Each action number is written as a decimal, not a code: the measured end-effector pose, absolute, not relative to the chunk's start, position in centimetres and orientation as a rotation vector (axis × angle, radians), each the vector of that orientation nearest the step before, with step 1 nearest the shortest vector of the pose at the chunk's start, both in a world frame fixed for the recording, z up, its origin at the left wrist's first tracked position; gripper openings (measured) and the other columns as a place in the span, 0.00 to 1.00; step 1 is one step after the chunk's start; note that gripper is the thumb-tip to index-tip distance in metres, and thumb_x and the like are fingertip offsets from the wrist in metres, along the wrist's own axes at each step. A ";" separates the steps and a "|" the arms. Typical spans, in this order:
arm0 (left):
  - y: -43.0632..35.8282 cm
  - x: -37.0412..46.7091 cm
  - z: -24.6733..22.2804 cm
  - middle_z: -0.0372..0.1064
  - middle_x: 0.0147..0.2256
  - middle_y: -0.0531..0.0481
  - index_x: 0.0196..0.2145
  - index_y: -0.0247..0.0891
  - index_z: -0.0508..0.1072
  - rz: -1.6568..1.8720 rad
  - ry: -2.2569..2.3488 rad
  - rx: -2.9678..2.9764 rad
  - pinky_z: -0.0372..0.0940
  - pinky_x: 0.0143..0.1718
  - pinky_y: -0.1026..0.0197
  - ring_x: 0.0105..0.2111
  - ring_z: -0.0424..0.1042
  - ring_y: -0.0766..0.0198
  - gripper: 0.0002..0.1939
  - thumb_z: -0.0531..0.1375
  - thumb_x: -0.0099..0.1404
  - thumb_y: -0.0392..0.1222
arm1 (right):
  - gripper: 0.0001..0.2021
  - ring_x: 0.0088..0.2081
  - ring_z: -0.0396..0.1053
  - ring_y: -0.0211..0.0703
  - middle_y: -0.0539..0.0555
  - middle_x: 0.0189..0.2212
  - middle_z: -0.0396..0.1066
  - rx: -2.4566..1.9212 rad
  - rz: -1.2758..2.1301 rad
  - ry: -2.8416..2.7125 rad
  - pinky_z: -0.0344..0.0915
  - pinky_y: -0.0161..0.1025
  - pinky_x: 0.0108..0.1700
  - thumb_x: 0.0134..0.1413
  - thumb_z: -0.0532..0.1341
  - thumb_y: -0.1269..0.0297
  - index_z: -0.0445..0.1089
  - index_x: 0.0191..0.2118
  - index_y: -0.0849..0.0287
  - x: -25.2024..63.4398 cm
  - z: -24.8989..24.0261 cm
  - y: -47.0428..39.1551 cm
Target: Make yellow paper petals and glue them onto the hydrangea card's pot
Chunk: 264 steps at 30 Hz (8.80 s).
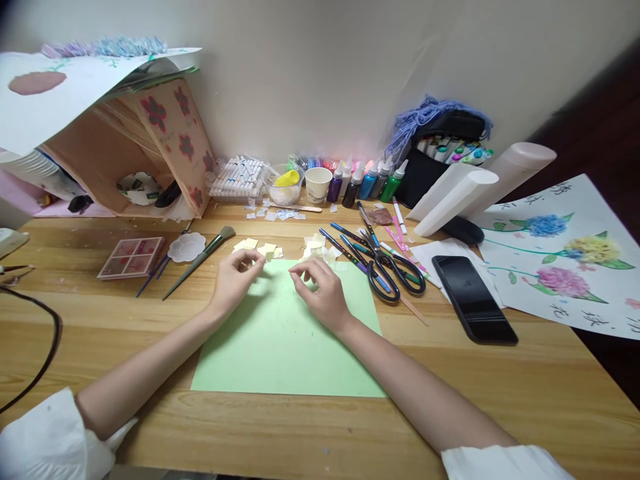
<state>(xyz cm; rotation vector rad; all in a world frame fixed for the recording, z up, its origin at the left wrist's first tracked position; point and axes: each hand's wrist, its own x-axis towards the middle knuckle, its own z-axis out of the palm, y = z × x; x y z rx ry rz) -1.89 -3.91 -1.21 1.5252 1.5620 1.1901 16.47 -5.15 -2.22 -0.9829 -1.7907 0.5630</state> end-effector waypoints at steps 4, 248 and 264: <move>-5.4 -0.2 -1.5 0.69 0.25 0.51 0.27 0.34 0.73 1.066 1.338 1.359 0.58 0.24 0.67 0.23 0.63 0.70 0.10 0.61 0.54 0.45 | 0.03 0.29 0.64 0.38 0.51 0.29 0.69 -1.026 0.671 -1.801 0.62 0.36 0.31 0.55 0.59 0.67 0.70 0.34 0.57 16.1 -2.3 -5.4; -1.7 -3.5 -2.5 0.69 0.31 0.48 0.31 0.38 0.71 0.863 1.701 2.298 0.59 0.33 0.61 0.33 0.67 0.61 0.06 0.57 0.62 0.42 | 0.09 0.39 0.63 0.45 0.52 0.32 0.64 -1.098 0.434 -1.845 0.60 0.46 0.44 0.51 0.55 0.77 0.64 0.34 0.55 16.3 -2.2 -5.2; -4.2 -1.7 -1.3 0.71 0.27 0.51 0.26 0.38 0.72 1.234 1.316 1.911 0.59 0.29 0.64 0.28 0.65 0.67 0.05 0.62 0.58 0.41 | 0.03 0.36 0.63 0.43 0.51 0.30 0.66 -1.086 0.543 -1.885 0.61 0.42 0.41 0.53 0.59 0.70 0.67 0.36 0.56 16.3 -2.2 -5.2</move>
